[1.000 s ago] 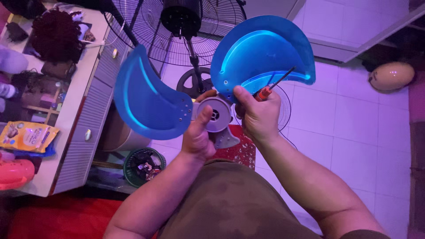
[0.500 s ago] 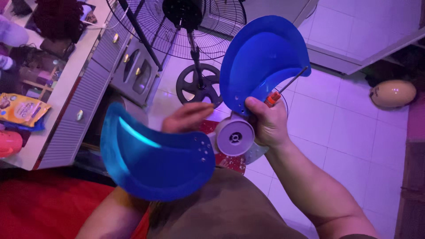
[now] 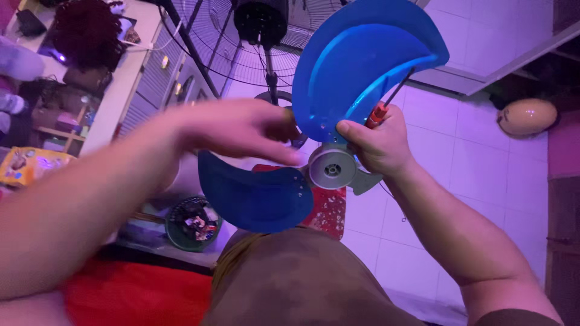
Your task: The person holds a three-blade fan rotor and uses a screwdriver to tighten screws on each blue blade. They rotate the rotor to access each blade and continue tightening until the end of the clip.
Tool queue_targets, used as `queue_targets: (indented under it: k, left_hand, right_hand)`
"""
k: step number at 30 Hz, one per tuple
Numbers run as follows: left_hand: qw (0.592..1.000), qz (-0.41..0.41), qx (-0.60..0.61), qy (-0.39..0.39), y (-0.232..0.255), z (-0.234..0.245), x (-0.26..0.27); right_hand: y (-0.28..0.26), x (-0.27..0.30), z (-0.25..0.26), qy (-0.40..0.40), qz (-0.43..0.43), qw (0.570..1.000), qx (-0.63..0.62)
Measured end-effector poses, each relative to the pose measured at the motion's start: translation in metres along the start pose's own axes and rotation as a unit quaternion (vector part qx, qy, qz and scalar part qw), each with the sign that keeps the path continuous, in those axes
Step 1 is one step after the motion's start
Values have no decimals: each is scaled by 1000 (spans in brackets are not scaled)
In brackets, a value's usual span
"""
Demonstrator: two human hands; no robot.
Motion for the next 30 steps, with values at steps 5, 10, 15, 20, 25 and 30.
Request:
queue_targets:
  k: [5,10,15,20,25,30]
  left_hand:
    - [921,-128,367,16,-16,-34,-31]
    - [889,-101,444,49,-67,-42,-45]
    - [894,-186,404,58,-92,-33,-39]
    - [909,-144,381,84,-104,-28,-37]
    - [929,-114,337,105,-101,-26,-37]
    - [901,-132,409,63,-75,-33,-34]
  right_hand:
    - [32,-18,-31,38,7,999,31]
    - [53,-25,-55,58,7,987,147]
    - [59,-27,-73,93,-33,981,165]
    - [63,-27,-77,111,-69,979,155]
    - [57,-28,-66,138,-44,986,87]
    - [39,-27,-50,91,4,983,158]
Point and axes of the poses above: each hand's wrist, its own x-axis away from the middle knuckle, its own z-axis out of the back of the hand, y = z × x, the point moved 4 cm from there along -x, towards the middle knuckle, and after that the axes turned 9 degrees about z, right-handed, at the moved point
